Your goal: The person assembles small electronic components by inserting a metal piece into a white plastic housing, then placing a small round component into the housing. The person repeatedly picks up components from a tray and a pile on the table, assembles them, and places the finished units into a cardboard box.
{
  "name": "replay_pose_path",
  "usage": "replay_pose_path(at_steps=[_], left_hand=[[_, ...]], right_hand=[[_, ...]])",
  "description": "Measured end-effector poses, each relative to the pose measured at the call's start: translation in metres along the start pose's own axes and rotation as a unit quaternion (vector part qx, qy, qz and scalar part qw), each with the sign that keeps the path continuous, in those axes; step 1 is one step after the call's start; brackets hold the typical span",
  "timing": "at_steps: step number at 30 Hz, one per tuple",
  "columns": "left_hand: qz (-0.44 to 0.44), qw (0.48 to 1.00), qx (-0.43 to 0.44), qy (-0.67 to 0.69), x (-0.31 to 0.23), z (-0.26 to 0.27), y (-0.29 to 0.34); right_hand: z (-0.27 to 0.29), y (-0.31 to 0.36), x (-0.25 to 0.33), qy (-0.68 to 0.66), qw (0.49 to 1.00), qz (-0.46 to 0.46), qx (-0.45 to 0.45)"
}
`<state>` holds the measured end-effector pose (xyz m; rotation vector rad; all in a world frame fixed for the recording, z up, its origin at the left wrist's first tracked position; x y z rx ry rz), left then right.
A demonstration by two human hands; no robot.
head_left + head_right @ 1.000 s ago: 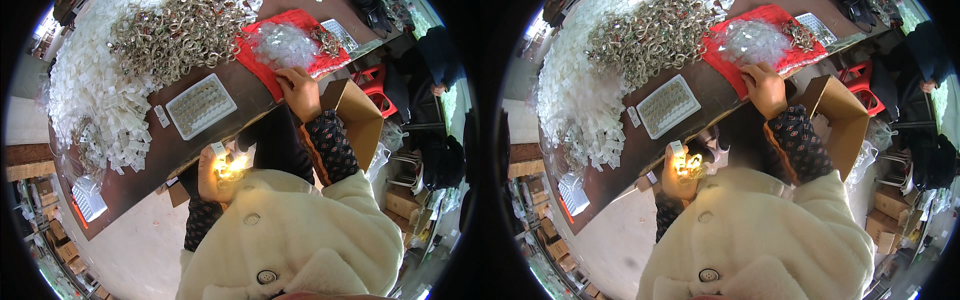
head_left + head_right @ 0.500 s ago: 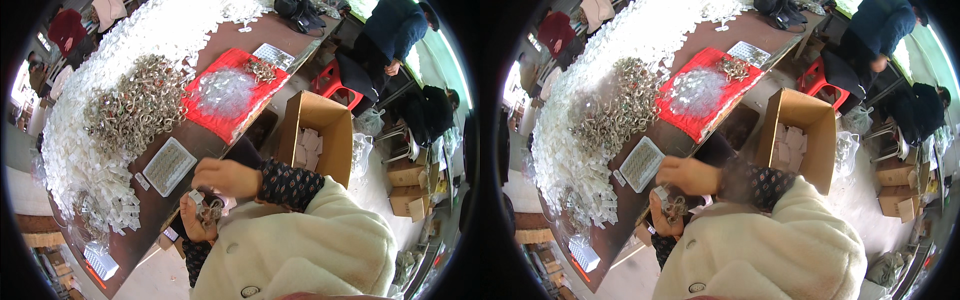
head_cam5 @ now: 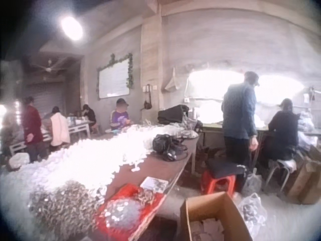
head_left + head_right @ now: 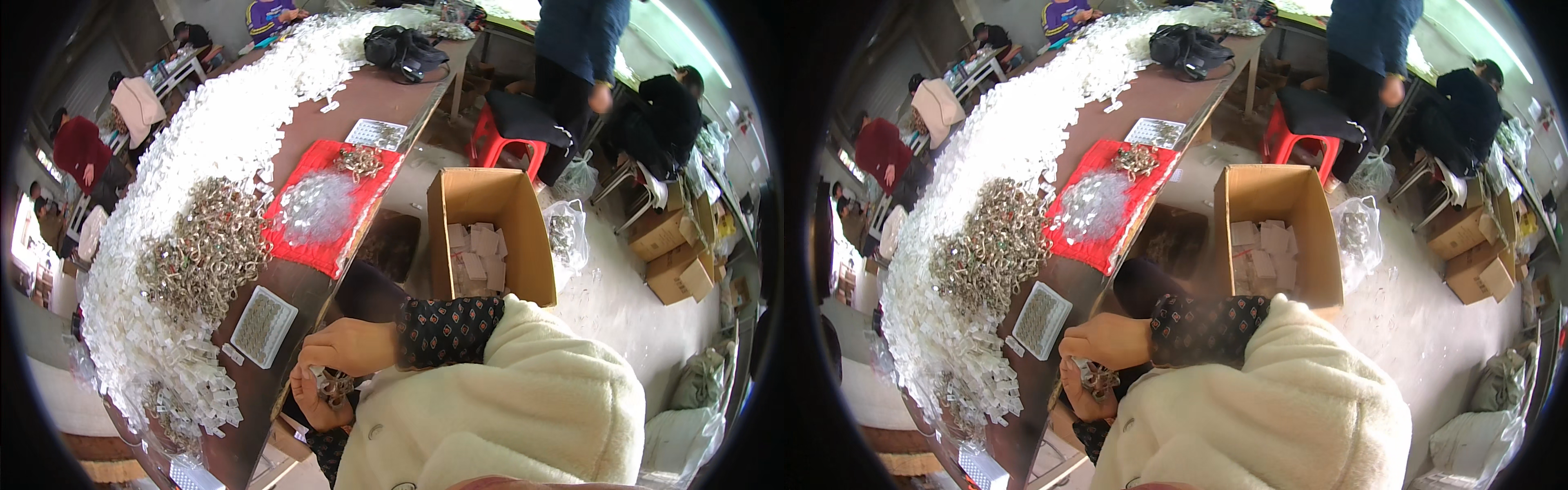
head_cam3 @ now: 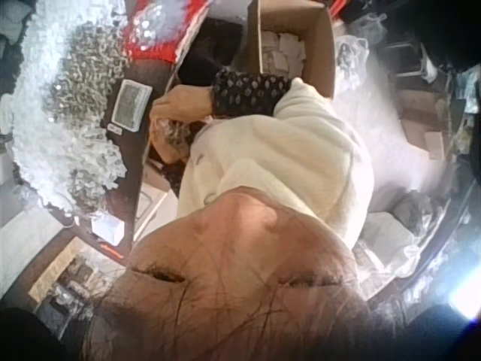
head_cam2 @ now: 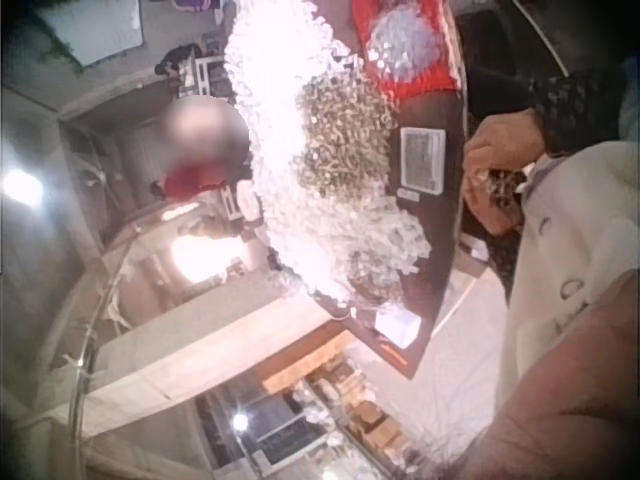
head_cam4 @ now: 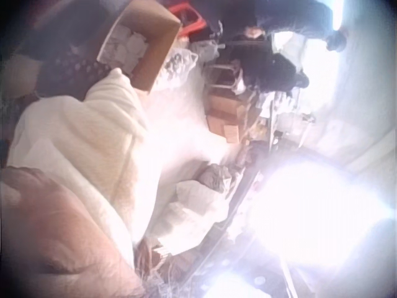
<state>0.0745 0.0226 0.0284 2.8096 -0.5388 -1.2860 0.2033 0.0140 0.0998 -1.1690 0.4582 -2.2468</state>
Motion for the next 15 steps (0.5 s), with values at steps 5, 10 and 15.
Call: replay_pose_path(at_steps=[5,10,15], left_hand=[[0.003,0.999,0.046,-0.009,0.0,-0.006,0.007],[-0.028,0.997,0.045,-0.056,-0.001,-0.001,0.013],[-0.027,0.996,0.064,-0.055,0.002,0.0,0.016]], right_hand=[[0.011,0.01,0.013,-0.009,1.0,0.003,-0.005],[0.02,0.016,0.017,-0.072,0.994,-0.04,-0.077],[0.024,0.025,0.011,-0.161,0.978,-0.043,-0.125]])
Point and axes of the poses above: each hand's wrist, its own y-axis away from the middle knuckle, its own z-axis out of the back of the hand, x = y × z, the point moved 6 cm from there along -y, towards the middle knuckle, and after that the axes turned 3 degrees about -z, right-handed, at the moved point
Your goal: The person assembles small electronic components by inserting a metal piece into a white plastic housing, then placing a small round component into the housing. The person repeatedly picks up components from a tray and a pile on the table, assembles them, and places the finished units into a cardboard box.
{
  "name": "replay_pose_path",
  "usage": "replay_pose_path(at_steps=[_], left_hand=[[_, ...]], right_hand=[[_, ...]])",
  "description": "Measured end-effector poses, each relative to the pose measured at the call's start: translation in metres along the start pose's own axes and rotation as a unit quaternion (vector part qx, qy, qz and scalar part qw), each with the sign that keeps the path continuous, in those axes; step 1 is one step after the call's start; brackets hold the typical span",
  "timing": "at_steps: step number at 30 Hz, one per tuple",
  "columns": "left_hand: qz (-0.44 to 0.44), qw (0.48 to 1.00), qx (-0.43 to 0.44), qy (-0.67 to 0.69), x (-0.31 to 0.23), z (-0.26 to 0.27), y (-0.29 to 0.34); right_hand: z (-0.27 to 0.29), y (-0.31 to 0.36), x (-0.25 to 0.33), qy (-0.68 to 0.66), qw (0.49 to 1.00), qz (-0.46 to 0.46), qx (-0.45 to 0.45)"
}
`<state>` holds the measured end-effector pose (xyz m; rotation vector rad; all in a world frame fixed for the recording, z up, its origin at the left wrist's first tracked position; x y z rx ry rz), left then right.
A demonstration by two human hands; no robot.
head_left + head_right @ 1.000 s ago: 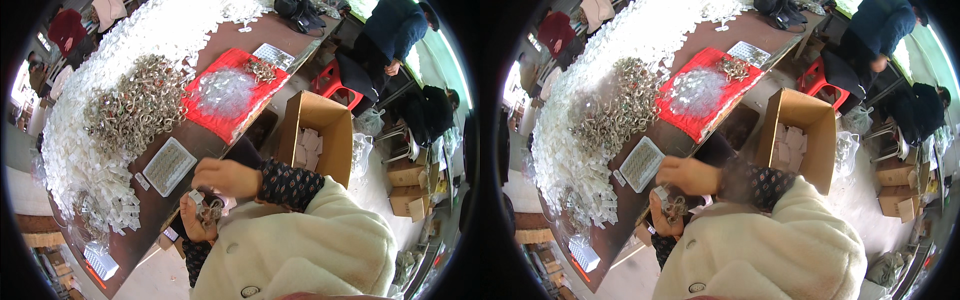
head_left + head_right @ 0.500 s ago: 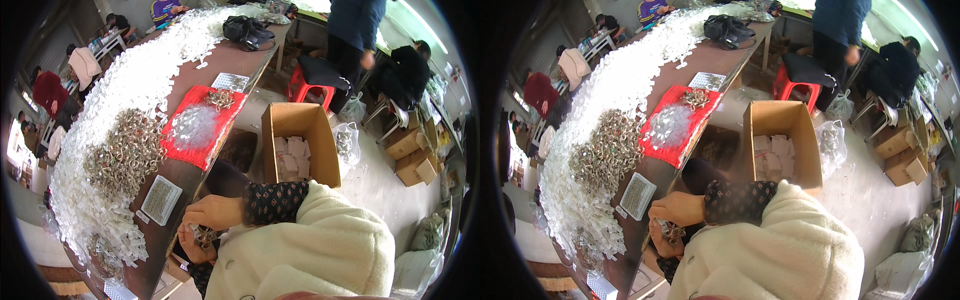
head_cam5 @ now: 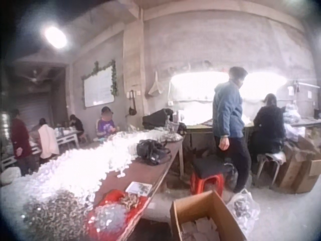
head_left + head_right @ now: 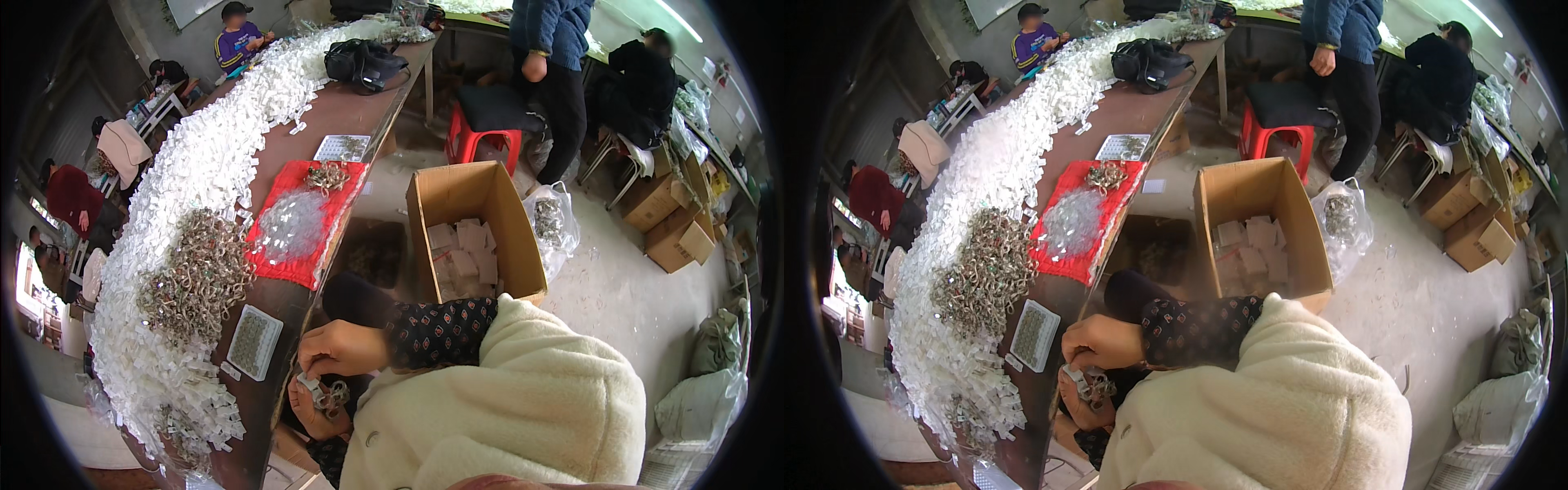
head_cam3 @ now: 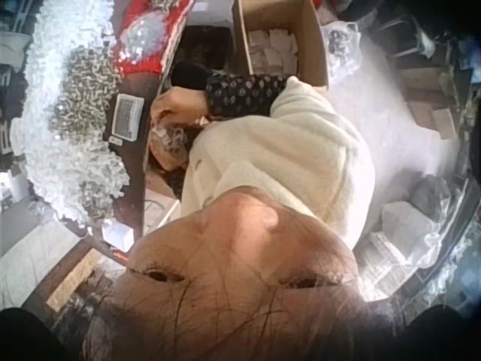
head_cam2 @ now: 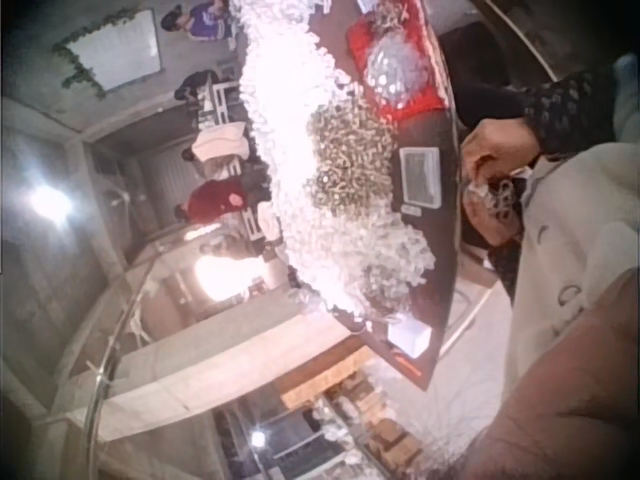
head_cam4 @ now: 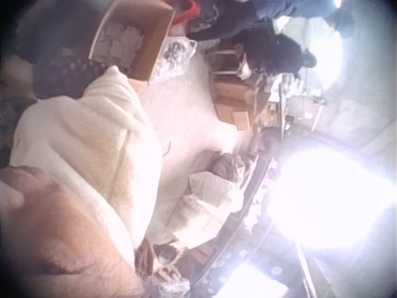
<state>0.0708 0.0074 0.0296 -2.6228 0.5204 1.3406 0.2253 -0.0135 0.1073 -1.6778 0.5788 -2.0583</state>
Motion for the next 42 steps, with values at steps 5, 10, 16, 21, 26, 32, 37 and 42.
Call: replay_pose_path(at_steps=[5,10,16,21,26,32,37,42], left_hand=[[0.04,0.999,0.012,-0.017,0.004,-0.001,0.002],[0.071,0.994,0.035,-0.074,0.009,-0.007,-0.003],[0.093,0.995,0.03,0.021,0.029,-0.009,-0.01],[0.14,0.989,0.028,0.035,0.046,0.003,-0.017],[0.155,0.983,0.056,0.083,0.06,0.001,-0.028],[0.16,0.984,-0.021,0.073,0.061,-0.001,-0.032],[0.192,0.963,0.156,0.109,0.05,-0.045,-0.046],[0.142,0.987,0.003,0.075,0.041,-0.04,-0.04]], right_hand=[[0.005,0.005,-0.008,-0.042,0.994,-0.095,0.044],[0.01,0.016,-0.022,-0.175,0.959,-0.207,0.085],[0.089,0.011,-0.053,-0.204,0.948,-0.241,-0.026],[0.343,-0.042,-0.117,-0.044,0.858,-0.296,-0.419],[0.435,-0.046,-0.162,0.042,0.813,-0.333,-0.476],[0.473,-0.062,-0.142,0.044,0.821,-0.33,-0.463],[0.339,-0.061,-0.119,0.039,0.925,-0.236,-0.296],[0.124,0.004,-0.063,-0.006,0.995,-0.088,-0.053]])
Point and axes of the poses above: each hand's wrist, its own y-axis away from the middle knuckle, its own z-axis out of the back of the hand, x = y × z, the point moved 6 cm from there along -y, towards the middle knuckle, and after that the axes turned 3 degrees about -z, right-handed, at the moved point
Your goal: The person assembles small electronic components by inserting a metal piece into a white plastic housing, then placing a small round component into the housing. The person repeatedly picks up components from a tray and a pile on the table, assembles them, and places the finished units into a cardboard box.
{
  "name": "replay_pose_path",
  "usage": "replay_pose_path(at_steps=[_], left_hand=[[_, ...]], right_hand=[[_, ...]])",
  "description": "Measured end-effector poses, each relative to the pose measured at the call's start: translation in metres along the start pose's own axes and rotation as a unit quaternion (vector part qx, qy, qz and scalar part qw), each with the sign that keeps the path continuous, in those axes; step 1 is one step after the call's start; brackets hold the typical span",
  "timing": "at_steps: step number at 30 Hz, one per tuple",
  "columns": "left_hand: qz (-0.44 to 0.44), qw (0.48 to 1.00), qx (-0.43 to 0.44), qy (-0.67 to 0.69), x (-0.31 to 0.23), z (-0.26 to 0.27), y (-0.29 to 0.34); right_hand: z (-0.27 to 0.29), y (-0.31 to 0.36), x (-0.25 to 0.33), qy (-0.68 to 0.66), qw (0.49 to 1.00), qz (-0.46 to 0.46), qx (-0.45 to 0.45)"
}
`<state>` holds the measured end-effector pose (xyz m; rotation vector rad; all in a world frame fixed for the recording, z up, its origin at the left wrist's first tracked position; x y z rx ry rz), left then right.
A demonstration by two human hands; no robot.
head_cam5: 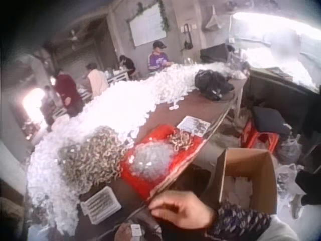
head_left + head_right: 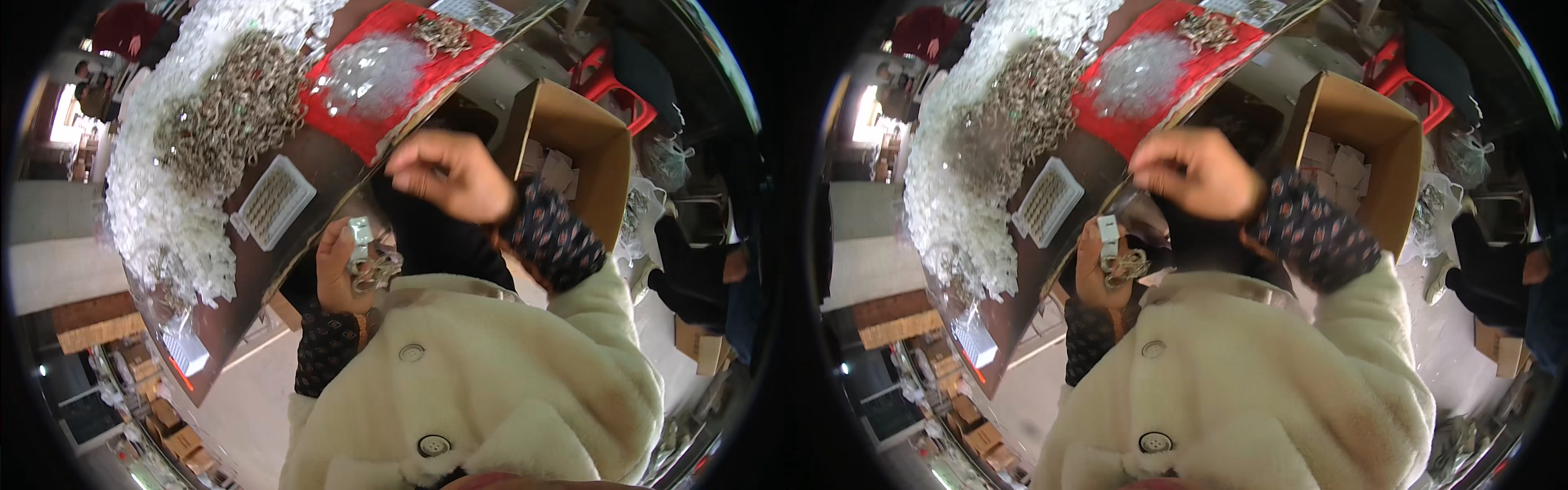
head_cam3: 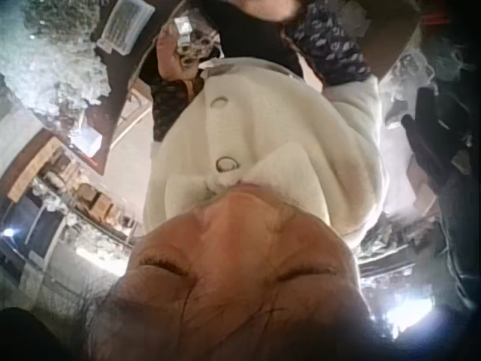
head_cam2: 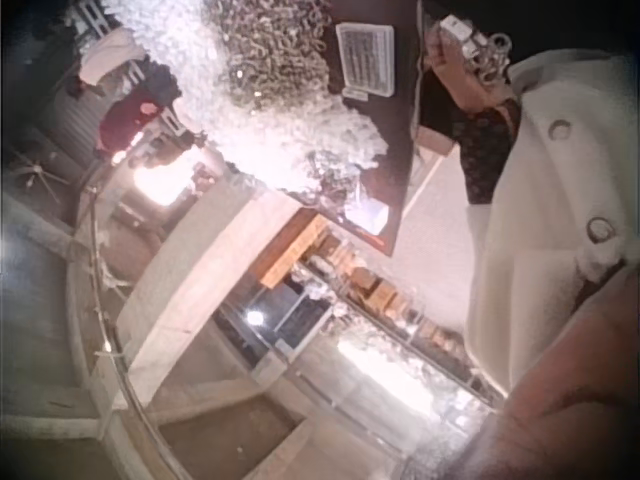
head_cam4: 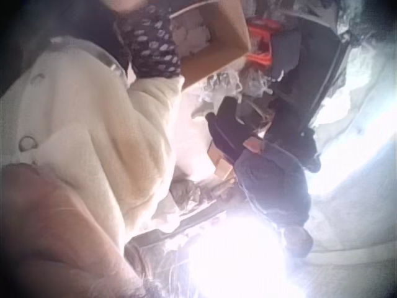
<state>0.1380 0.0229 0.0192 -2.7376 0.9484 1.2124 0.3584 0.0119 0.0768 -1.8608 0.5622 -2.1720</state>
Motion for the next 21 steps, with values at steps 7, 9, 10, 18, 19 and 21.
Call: replay_pose_path(at_steps=[7,9,10,18,19,21], left_hand=[[-0.282,0.838,0.109,-0.454,-0.021,-0.027,0.008],[-0.083,0.975,0.024,-0.203,-0.004,-0.009,0.007],[-0.024,0.992,0.029,-0.123,0.002,-0.008,0.011],[-0.034,0.996,0.043,-0.073,0.002,0.009,0.014],[-0.017,0.993,-0.036,-0.115,0.002,0.019,0.012],[-0.043,0.948,0.215,-0.229,-0.004,-0.01,0.01]], right_hand=[[-0.043,0.031,0.04,-0.026,0.999,0.024,-0.006],[-0.047,0.033,0.045,-0.006,0.999,0.052,-0.001],[-0.05,0.037,0.044,0.008,0.998,0.064,0.004],[0.002,0.01,0.0,0.043,0.993,-0.109,0.033],[0.04,-0.021,-0.009,-0.052,0.987,-0.153,0.017],[0.13,-0.057,-0.013,-0.041,0.978,-0.166,-0.117]])
Point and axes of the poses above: each hand's wrist, its own y-axis away from the middle knuckle, its own z-axis out of the back of the hand, x = y × z, the point moved 6 cm from there along -y, towards the middle knuckle, and after that the axes turned 3 degrees about -z, right-handed, at the moved point
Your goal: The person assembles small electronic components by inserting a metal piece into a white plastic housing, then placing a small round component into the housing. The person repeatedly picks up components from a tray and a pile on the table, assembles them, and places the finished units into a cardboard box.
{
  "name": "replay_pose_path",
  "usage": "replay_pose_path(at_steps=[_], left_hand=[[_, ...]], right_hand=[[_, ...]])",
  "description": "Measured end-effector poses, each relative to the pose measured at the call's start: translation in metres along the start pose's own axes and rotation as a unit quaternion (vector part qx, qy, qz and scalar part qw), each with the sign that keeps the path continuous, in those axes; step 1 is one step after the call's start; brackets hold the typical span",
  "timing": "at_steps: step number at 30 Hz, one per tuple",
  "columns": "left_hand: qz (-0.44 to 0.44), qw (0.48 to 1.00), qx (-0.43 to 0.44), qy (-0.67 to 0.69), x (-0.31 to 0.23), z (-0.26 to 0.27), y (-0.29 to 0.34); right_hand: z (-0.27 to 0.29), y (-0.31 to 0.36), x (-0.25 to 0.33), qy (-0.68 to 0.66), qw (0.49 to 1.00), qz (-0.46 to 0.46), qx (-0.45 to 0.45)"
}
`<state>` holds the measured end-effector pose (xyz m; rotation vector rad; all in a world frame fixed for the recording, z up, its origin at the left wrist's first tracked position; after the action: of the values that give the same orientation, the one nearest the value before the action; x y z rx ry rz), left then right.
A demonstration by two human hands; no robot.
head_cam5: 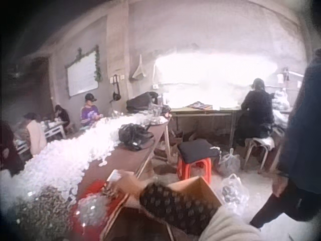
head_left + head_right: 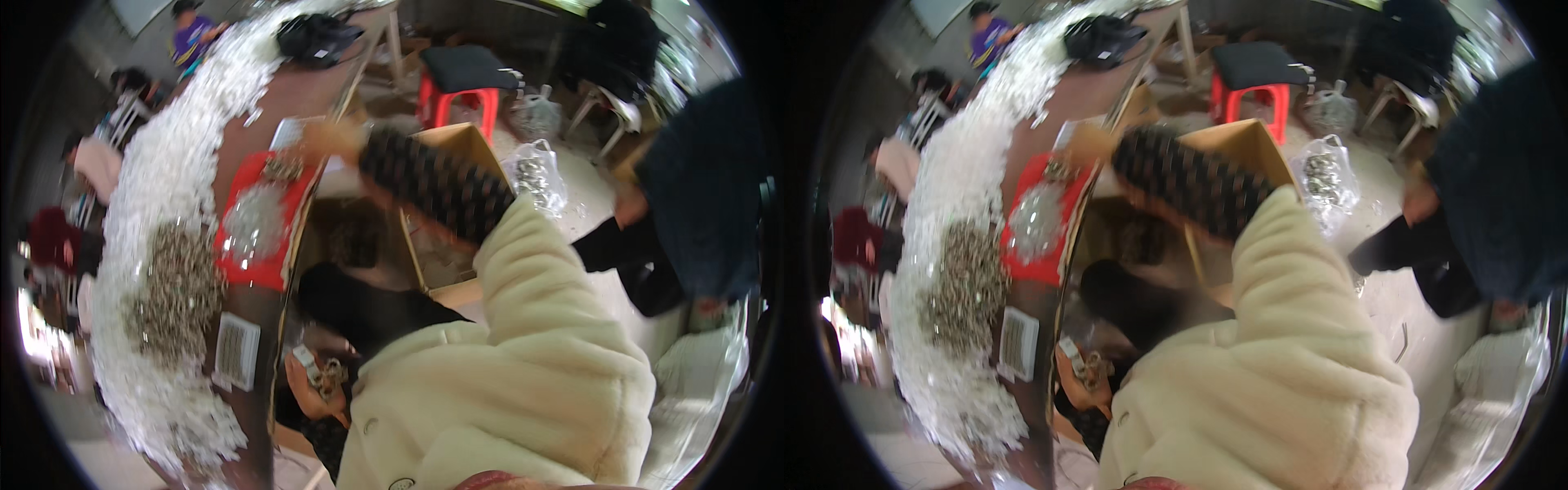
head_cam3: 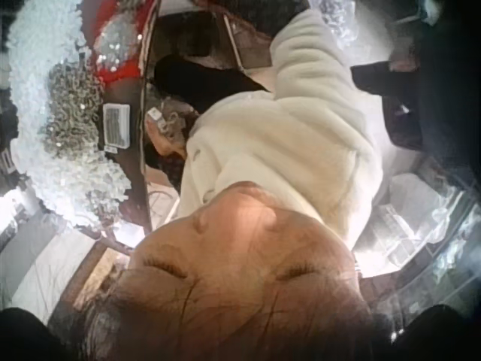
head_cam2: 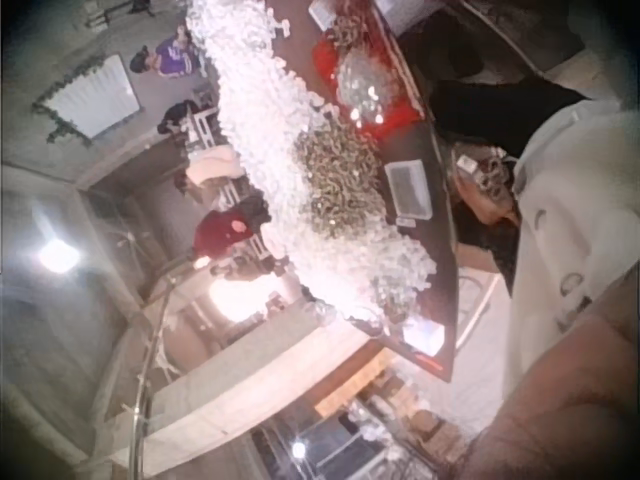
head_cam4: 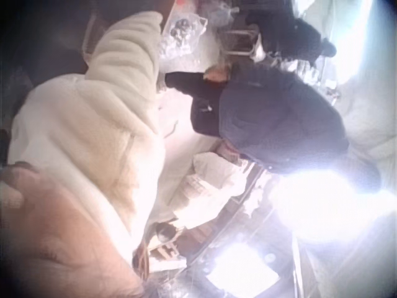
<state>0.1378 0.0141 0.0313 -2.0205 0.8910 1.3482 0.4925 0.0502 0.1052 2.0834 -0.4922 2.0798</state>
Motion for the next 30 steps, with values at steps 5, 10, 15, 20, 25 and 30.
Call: replay_pose_path(at_steps=[5,10,15,20,25,30], left_hand=[[0.063,0.959,-0.158,0.229,0.019,0.011,0.019],[0.005,0.918,-0.293,0.265,-0.002,0.035,0.04],[-0.151,0.87,-0.466,-0.047,-0.103,0.088,0.089],[-0.339,0.698,-0.569,-0.273,-0.205,0.196,0.13],[-0.019,0.484,-0.535,-0.692,-0.241,0.287,0.122],[-0.117,0.586,-0.356,-0.718,-0.155,0.221,0.074]], right_hand=[[0.063,-0.042,0.043,-0.135,0.989,0.049,-0.027],[-0.065,0.042,0.003,-0.294,0.943,-0.017,0.156],[-0.118,0.09,-0.077,-0.202,0.977,-0.07,-0.028],[-0.165,0.104,-0.084,-0.146,0.984,-0.094,0.042],[-0.196,0.109,-0.07,-0.128,0.979,-0.117,0.102],[-0.215,0.112,-0.075,-0.095,0.978,-0.121,0.138]])
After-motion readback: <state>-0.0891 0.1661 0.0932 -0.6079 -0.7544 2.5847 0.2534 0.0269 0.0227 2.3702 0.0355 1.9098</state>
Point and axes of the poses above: each hand's wrist, its own y-axis away from the middle knuckle, its own z-axis out of the back of the hand, x = y × z, the point moved 6 cm from there along -y, towards the middle knuckle, and after that the axes turned 3 degrees about -z, right-handed, at the moved point
